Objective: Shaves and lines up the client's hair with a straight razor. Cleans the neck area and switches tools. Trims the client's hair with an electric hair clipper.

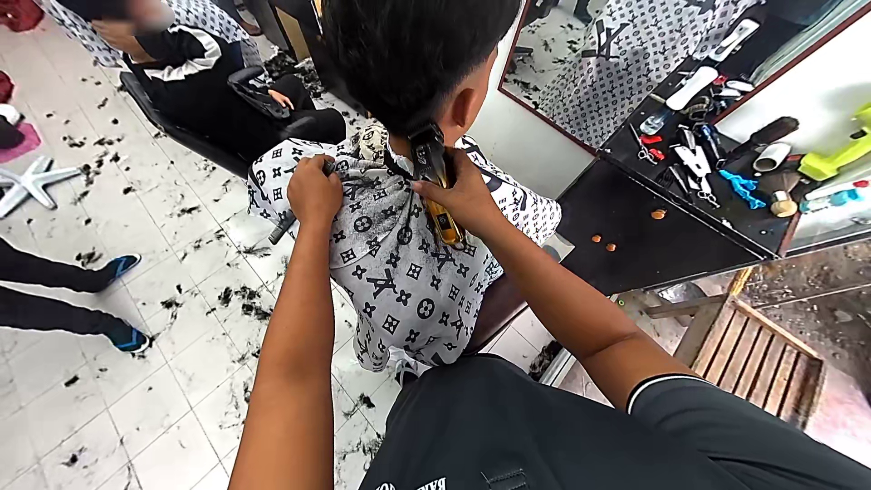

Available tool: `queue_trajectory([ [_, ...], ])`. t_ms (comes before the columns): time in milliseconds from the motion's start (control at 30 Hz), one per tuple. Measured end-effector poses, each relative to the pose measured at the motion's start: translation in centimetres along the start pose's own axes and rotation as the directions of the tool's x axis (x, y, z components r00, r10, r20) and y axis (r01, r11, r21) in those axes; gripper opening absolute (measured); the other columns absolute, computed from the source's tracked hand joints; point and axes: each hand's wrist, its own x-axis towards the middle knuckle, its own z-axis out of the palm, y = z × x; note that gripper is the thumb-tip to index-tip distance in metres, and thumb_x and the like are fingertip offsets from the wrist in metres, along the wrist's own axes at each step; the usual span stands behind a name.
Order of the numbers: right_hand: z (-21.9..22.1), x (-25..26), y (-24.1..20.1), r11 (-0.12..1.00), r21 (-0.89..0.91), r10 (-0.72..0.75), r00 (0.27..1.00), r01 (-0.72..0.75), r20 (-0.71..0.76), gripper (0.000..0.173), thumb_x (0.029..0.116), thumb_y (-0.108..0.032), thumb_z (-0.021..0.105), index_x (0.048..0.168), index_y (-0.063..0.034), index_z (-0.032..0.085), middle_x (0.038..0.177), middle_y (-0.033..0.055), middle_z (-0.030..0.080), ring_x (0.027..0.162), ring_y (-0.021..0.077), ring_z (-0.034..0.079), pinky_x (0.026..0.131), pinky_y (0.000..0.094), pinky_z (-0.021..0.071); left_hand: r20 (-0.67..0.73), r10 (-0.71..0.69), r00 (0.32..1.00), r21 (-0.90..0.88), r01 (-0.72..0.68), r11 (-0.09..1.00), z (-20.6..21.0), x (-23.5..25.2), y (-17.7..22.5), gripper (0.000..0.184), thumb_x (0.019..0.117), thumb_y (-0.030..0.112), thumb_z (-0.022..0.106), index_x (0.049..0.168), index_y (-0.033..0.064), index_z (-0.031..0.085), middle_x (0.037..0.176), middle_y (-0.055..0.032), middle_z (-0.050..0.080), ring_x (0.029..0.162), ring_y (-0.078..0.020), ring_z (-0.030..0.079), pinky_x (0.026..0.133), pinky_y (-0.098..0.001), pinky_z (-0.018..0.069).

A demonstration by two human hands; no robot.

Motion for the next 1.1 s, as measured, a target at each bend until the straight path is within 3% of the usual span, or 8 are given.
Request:
queue_trajectory([
  [67,-0.3,0.1,0.4,0.992,0.114,0.055,0.998,-0.058,0.036,0.067,0.0850,-0.018,0.083,0.137,0.0033,0.047,0.113,0.0193,0.064,0.091,0.0251,0.070,0.080,0.0421,0.0632,-0.008,-0.001,1.000,0.002,0.001,1.000,0.0,0.1,0.0,0.035,0.0999,0.017,0.050,0.129,0.0113,0.068,0.127,-0.0197,0.066,0.120,-0.0409,0.062,0.095,-0.0665,0.0465],
  [200,-0.7,0.3,-1.1,0.975,-0.197,-0.099,0.995,0.098,0.004,0.074,0.0855,-0.024,0.083,0.143,0.0016,0.044,0.126,0.0179,0.063,0.113,0.0216,0.064,0.099,0.0394,0.0537,0.008,-0.006,1.000,0.000,0.006,1.000,0.1,-0.1,-0.1,0.035,0.1003,0.018,0.050,0.129,0.0112,0.068,0.129,-0.0201,0.066,0.122,-0.0413,0.061,0.096,-0.0667,0.0458],
  [267,-1.3,0.1,-1.2,0.962,-0.252,-0.105,0.994,0.103,0.006,0.076,0.0855,-0.026,0.083,0.144,0.0015,0.043,0.127,0.0189,0.062,0.114,0.0231,0.064,0.100,0.0407,0.0530,0.005,-0.006,1.000,-0.002,0.006,1.000,0.0,-0.2,0.0,0.035,0.1004,0.018,0.050,0.129,0.0111,0.068,0.128,-0.0202,0.066,0.122,-0.0410,0.061,0.096,-0.0664,0.0458],
  [400,-3.0,-0.2,-1.2,0.997,-0.067,0.026,0.998,-0.022,0.051,0.067,0.0854,-0.023,0.082,0.138,0.0012,0.050,0.117,0.0161,0.066,0.099,0.0202,0.069,0.087,0.0379,0.0595,0.003,-0.010,1.000,0.001,0.010,1.000,0.0,-0.1,-0.1,0.035,0.1007,0.018,0.050,0.129,0.0121,0.068,0.129,-0.0193,0.066,0.122,-0.0404,0.061,0.097,-0.0663,0.0458],
  [567,-4.0,0.0,-2.8,0.984,-0.173,-0.031,0.997,0.043,0.072,0.070,0.0860,-0.026,0.082,0.142,-0.0015,0.047,0.121,0.0145,0.065,0.104,0.0182,0.067,0.092,0.0361,0.0572,0.004,-0.009,1.000,0.007,0.009,1.000,0.1,-0.2,0.2,0.035,0.1002,0.017,0.050,0.129,0.0115,0.068,0.129,-0.0196,0.066,0.122,-0.0403,0.062,0.096,-0.0669,0.0452],
  [667,-4.6,0.0,-2.5,0.996,-0.091,0.028,0.994,-0.018,0.110,0.064,0.0862,-0.022,0.082,0.137,-0.0002,0.051,0.114,0.0150,0.066,0.093,0.0191,0.070,0.082,0.0362,0.0615,-0.008,-0.010,1.000,0.015,0.010,1.000,0.1,0.0,0.0,0.034,0.1000,0.018,0.050,0.128,0.0122,0.069,0.129,-0.0188,0.066,0.122,-0.0398,0.062,0.096,-0.0662,0.0455],
  [800,-4.3,0.4,-3.2,0.983,-0.160,-0.078,0.991,0.095,0.108,0.068,0.0860,-0.025,0.082,0.141,-0.0009,0.048,0.121,0.0137,0.066,0.104,0.0167,0.068,0.092,0.0347,0.0574,0.005,-0.015,1.000,0.016,0.015,1.000,0.1,-0.1,0.1,0.035,0.1005,0.018,0.050,0.129,0.0115,0.068,0.130,-0.0192,0.066,0.123,-0.0396,0.061,0.097,-0.0669,0.0447],
  [1100,-3.4,0.3,-3.3,0.967,-0.198,-0.145,0.985,0.161,0.096,0.071,0.0848,-0.025,0.084,0.141,0.0009,0.048,0.122,0.0154,0.065,0.107,0.0182,0.066,0.095,0.0360,0.0556,-0.002,-0.006,1.000,0.025,0.006,1.000,0.0,-0.2,0.2,0.035,0.1007,0.019,0.049,0.129,0.0105,0.069,0.129,-0.0209,0.066,0.122,-0.0408,0.061,0.098,-0.0667,0.0446],
])
